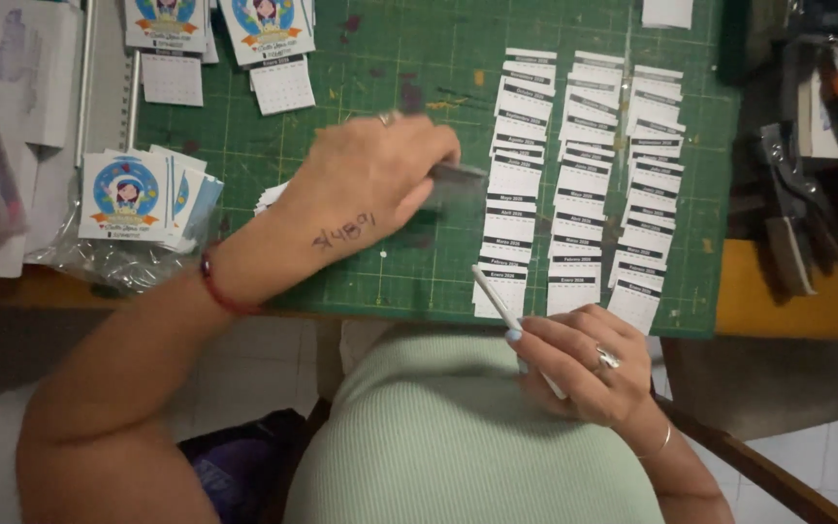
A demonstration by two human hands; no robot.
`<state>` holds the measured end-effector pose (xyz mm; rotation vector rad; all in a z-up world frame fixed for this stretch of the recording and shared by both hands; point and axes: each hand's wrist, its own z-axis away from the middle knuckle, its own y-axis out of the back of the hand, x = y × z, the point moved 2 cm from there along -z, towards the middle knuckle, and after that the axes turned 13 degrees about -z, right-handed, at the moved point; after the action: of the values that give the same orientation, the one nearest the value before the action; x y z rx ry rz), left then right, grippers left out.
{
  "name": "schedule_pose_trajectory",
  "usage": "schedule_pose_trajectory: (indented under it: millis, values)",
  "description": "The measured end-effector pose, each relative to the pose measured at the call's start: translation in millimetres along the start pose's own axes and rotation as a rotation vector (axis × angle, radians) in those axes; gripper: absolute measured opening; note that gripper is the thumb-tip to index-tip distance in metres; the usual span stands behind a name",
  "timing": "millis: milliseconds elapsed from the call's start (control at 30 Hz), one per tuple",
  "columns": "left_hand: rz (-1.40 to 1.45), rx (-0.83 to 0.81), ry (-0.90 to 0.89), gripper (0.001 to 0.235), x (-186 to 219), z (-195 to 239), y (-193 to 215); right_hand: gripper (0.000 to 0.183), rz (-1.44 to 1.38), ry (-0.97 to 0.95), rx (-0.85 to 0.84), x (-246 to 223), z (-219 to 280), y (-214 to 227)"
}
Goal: Organizing and sorting small printed calendar cards into columns on a cutting mat.
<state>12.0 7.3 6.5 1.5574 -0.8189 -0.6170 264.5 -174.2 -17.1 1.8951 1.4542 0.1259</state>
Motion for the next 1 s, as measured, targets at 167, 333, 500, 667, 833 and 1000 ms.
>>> schedule_pose_trajectory:
  millis: [167,333,500,667,833,1000]
  values:
    - [-0.101,0.096,0.012,0.032,-10.0,-7.1,-14.4,0.033,0.036,-0.072,0.018,1.6,-2.1,1.6]
    - [0.044,-0.066,0.084,0.036,-13.2,-7.4,-23.4,0.028,0.164,-0.118,0.069,20.5,0.9,-11.2]
    - [0.097,-0.109,0.092,0.031,-10.1,-7.1,-26.5,0.029,0.199,-0.173,-0.023,30.8,-21.6,-21.5]
    - [0.098,-0.185,0.089,0.037,-10.2,-6.3,-33.3,0.034,0.247,-0.204,-0.093,35.6,-25.6,-42.7]
    - [0.115,-0.194,0.090,0.036,-8.8,-5.7,-32.8,0.034,0.259,-0.158,-0.111,35.7,-27.3,-45.7]
    - [0.098,-0.176,0.079,0.033,-6.7,-5.5,-29.7,0.038,0.290,-0.144,0.033,33.0,-28.5,-31.8]
